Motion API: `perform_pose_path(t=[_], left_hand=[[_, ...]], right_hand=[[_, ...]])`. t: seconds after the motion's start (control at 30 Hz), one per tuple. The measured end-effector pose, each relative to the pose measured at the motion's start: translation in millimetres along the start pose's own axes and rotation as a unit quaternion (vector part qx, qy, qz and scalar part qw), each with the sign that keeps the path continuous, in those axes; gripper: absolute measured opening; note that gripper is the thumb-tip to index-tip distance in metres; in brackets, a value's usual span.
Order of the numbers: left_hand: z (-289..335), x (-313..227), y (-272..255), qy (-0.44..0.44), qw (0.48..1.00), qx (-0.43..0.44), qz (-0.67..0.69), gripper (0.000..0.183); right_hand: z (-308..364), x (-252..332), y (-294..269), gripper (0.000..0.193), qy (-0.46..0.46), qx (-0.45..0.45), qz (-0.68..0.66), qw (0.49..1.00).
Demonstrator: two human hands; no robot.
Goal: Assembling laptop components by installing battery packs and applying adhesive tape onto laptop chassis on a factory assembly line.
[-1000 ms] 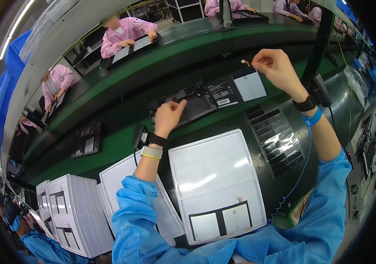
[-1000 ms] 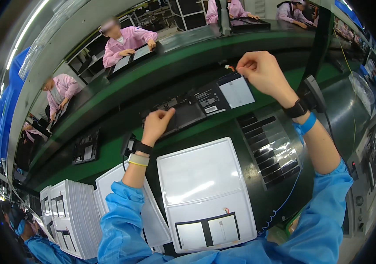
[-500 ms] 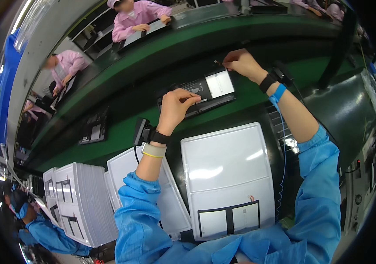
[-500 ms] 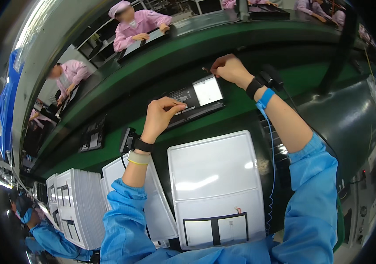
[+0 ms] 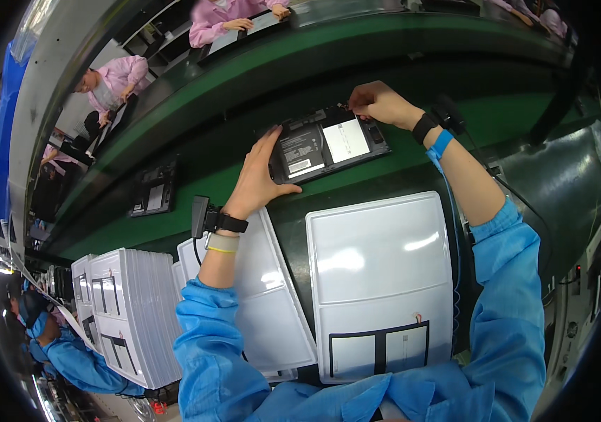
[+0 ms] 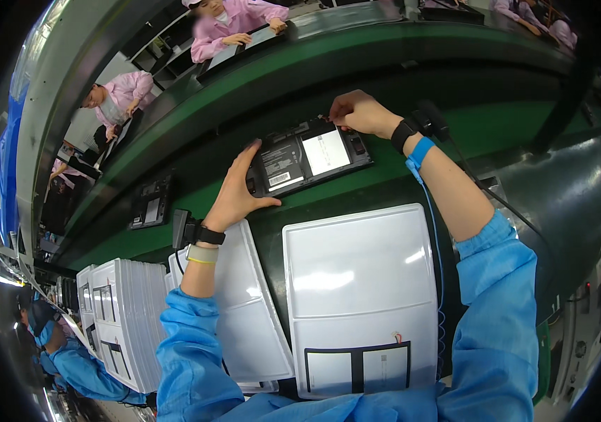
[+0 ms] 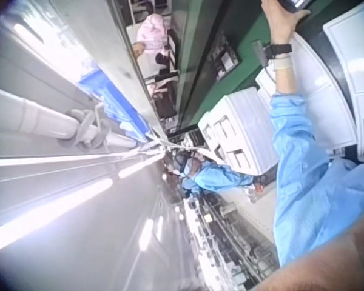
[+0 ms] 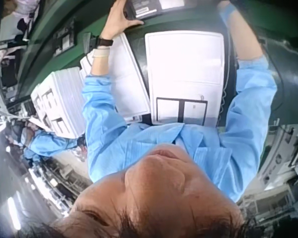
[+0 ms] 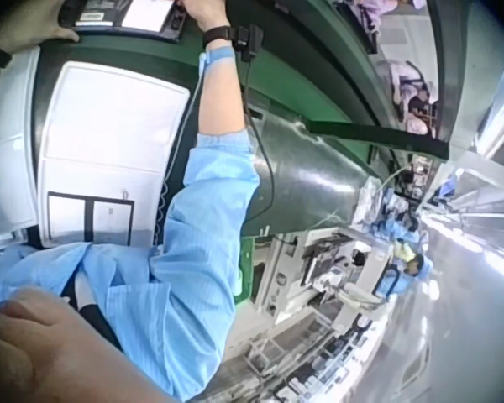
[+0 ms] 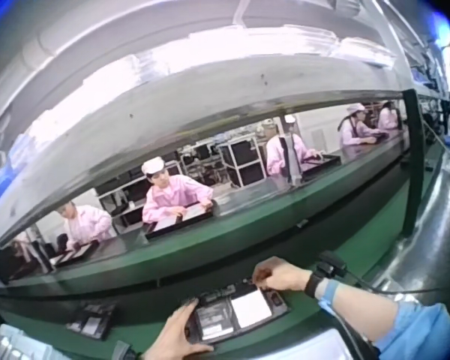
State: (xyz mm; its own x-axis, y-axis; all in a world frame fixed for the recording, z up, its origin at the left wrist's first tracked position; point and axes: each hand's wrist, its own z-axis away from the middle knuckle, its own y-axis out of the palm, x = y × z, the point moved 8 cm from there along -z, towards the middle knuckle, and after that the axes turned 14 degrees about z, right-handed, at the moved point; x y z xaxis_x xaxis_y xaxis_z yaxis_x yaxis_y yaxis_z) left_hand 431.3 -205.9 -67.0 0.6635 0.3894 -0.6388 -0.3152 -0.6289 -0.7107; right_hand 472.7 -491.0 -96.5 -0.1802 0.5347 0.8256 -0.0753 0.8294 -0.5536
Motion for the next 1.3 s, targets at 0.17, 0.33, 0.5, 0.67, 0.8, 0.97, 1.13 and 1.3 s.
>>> perform_pose_path(t=[0.17, 0.33, 0.5, 0.67, 0.8, 0.97, 1.13, 1.3], left_hand=[[3, 4, -2, -0.005, 1.0, 0.002, -0.002, 0.113], [1, 4, 3, -0.01, 0.999, 0.025, 0.031, 0.104], [-1, 4, 2, -0.012, 0.999, 0.044, 0.017, 0.095], [-1, 9, -1, -0.019, 0.998, 0.057, 0.012, 0.091], [-5, 13, 1, -0.04, 0.995, 0.083, 0.027, 0.093], [12, 30, 9, -0.002, 0.992, 0.122, -0.035, 0.091], [26, 23, 24, -0.054, 0.983, 0.117, -0.134, 0.095], [31, 32, 33, -0.02, 0.977, 0.039, -0.21, 0.091]], right_hand=[[3, 20, 8, 0.007, -0.033, -0.057, 0.134, 0.989], [19, 21, 13, 0.011, -0.059, -0.139, 0.144, 0.978], [46, 37, 22, 0.048, -0.111, -0.098, 0.231, 0.962], [58, 50, 43, 0.105, -0.13, -0.009, 0.351, 0.927], [54, 45, 42, 0.106, -0.12, 0.019, 0.354, 0.927], [56, 39, 56, 0.108, -0.143, 0.027, 0.399, 0.905], [64, 71, 77, 0.094, -0.236, 0.009, 0.465, 0.853], [61, 74, 119, 0.071, -0.285, -0.005, 0.463, 0.839]])
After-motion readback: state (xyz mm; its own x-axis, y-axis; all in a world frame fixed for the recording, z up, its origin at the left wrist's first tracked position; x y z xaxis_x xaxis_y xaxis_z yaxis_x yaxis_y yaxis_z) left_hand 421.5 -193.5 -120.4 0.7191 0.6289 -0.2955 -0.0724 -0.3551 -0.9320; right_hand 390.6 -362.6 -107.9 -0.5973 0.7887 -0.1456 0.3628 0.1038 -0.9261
